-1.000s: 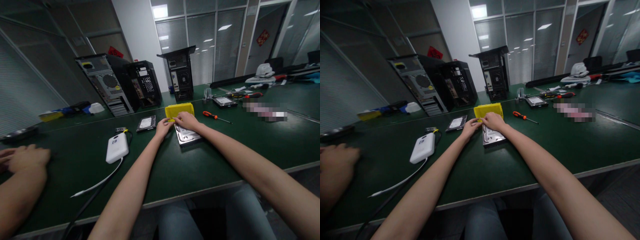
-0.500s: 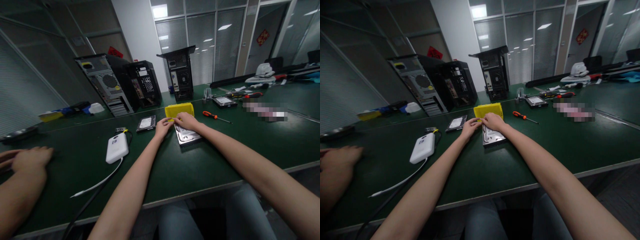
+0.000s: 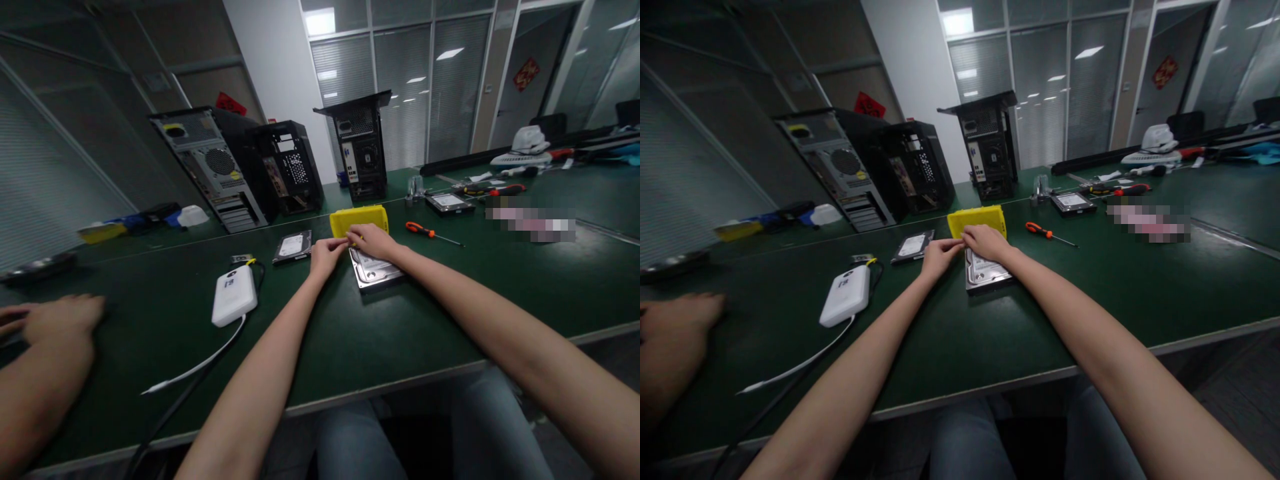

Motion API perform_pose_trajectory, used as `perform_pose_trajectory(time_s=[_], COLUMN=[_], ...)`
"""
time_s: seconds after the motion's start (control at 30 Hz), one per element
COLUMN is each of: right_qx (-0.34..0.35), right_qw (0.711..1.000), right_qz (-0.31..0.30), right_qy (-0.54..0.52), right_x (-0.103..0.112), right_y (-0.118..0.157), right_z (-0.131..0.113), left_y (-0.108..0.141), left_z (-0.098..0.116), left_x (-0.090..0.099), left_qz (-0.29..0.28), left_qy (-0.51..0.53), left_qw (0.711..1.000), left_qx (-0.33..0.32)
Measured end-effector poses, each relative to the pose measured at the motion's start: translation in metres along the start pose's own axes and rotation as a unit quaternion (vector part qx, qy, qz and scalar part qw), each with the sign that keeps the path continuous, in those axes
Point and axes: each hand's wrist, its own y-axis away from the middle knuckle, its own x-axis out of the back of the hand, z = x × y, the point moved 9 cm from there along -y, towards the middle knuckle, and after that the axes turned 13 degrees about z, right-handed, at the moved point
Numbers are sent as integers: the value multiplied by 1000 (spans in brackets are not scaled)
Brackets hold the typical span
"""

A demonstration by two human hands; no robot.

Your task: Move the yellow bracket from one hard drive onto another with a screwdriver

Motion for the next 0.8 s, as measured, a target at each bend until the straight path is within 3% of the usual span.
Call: perform_pose_trajectory(time_s=[0.2, 0.37, 0.8], right_qx=[-14, -40, -67], right_qw=[1000, 999, 997], right_qz=[15, 27, 18], right_qy=[-12, 8, 40], right_x=[3, 7, 3], right_y=[1, 2, 2], right_z=[2, 6, 14], left_y=[3, 2, 5], left_z=[18, 17, 14], left_x=[4, 6, -5], left_qz=[19, 12, -26], left_qy=[-53, -33, -96], left_qw=[997, 999, 990], left_qx=[-50, -29, -102])
